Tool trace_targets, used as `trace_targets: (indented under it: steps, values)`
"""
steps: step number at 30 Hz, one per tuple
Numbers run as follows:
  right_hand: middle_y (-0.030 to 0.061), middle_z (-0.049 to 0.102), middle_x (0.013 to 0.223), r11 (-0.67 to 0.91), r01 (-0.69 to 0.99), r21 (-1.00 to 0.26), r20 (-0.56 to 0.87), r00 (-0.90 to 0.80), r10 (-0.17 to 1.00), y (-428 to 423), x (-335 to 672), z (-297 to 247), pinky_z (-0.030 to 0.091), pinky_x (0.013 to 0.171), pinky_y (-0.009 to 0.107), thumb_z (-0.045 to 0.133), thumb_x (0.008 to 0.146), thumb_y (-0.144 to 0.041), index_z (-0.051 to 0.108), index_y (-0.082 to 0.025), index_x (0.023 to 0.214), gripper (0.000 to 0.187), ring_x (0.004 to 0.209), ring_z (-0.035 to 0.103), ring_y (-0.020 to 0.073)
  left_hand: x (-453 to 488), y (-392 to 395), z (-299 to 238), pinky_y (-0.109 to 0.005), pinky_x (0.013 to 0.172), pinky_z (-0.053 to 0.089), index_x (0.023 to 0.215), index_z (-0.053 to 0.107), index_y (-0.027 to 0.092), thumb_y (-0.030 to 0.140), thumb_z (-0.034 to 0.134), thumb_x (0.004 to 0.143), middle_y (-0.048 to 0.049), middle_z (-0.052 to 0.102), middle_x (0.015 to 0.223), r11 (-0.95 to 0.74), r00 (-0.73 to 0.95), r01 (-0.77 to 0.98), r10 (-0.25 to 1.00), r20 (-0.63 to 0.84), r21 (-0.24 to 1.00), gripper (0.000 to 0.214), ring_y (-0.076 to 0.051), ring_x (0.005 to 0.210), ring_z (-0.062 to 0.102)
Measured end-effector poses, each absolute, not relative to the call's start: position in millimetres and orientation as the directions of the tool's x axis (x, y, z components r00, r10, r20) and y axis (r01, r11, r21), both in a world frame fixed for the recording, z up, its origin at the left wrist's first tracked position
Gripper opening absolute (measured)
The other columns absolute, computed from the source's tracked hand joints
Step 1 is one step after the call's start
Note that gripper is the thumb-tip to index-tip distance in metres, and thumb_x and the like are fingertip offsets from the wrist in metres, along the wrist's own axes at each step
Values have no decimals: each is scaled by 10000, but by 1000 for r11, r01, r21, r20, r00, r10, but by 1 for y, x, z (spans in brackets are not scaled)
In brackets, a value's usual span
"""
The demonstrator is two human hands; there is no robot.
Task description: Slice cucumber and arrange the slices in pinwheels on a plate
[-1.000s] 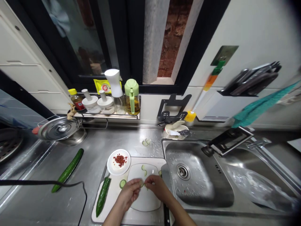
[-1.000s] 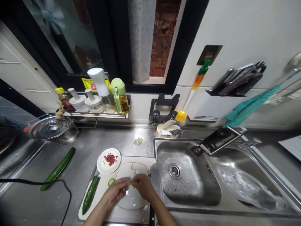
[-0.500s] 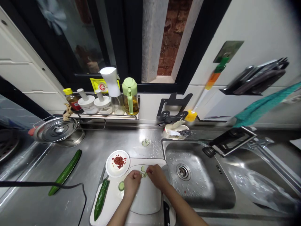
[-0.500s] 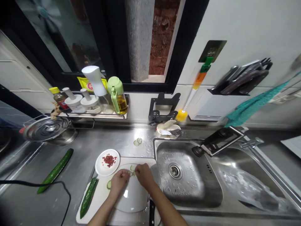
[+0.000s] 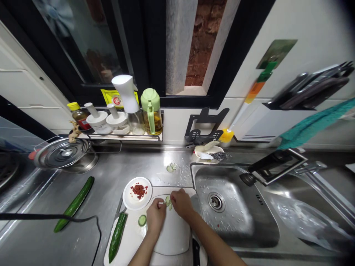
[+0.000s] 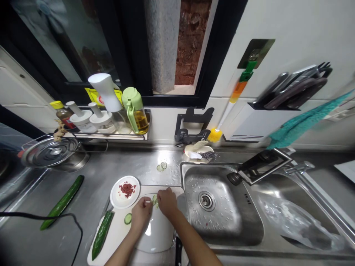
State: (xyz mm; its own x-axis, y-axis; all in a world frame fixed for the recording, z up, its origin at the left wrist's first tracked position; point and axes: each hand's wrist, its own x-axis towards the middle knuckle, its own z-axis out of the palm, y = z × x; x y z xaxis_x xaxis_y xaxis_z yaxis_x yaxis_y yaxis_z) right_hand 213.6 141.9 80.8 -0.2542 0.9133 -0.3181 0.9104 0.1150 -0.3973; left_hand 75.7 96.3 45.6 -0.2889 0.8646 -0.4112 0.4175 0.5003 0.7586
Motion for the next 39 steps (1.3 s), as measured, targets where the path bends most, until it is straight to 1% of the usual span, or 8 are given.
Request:
trace_targets:
  steps: [9,17,23,28,35,39]
  values:
    - [50,706,908,150,919,-364,-320,-275,907,141,213,81,274,698,327,475,888,-175,627,-204,876,155,970,539,241,79,95,49,-219,592,356,878,651,221,237,543,803,23,634,610,489,-288,457,872,-396,743,132,-145,574,581]
    - [79,705,949,169,927,-334,-316,-279,907,139,209,81,302,747,353,459,900,-165,633,-194,892,177,1028,537,264,82,92,48,-236,612,336,875,627,210,220,500,829,-4,639,635,401,-259,554,916,-307,730,135,-156,589,562]
    - [101,694,1010,186,932,-310,-308,-284,908,138,208,80,324,780,365,449,905,-147,639,-181,915,193,1071,519,275,83,91,51,-250,656,360,868,625,204,231,497,816,-17,634,677,341,-242,583,939,-242,738,141,-172,641,569]
    - [111,677,1051,186,937,-295,-297,-275,915,137,209,81,337,792,372,452,920,-180,649,-174,925,197,1084,510,285,82,91,49,-258,681,369,882,629,197,226,494,808,-33,639,725,321,-246,602,946,-213,731,156,-178,675,573]
    - [109,680,1024,193,933,-304,-273,-280,921,133,210,81,340,817,383,421,922,-151,663,-170,893,245,1070,513,272,83,91,53,-257,675,363,843,619,201,222,493,812,-29,630,708,313,-235,612,949,-211,726,132,-178,671,570]
    - [91,685,1008,191,922,-337,-249,-283,926,131,214,83,345,807,363,451,923,-191,670,-189,880,224,1037,520,252,83,91,54,-263,670,373,864,629,197,229,483,816,-39,651,715,320,-236,621,947,-219,715,157,-180,663,579]
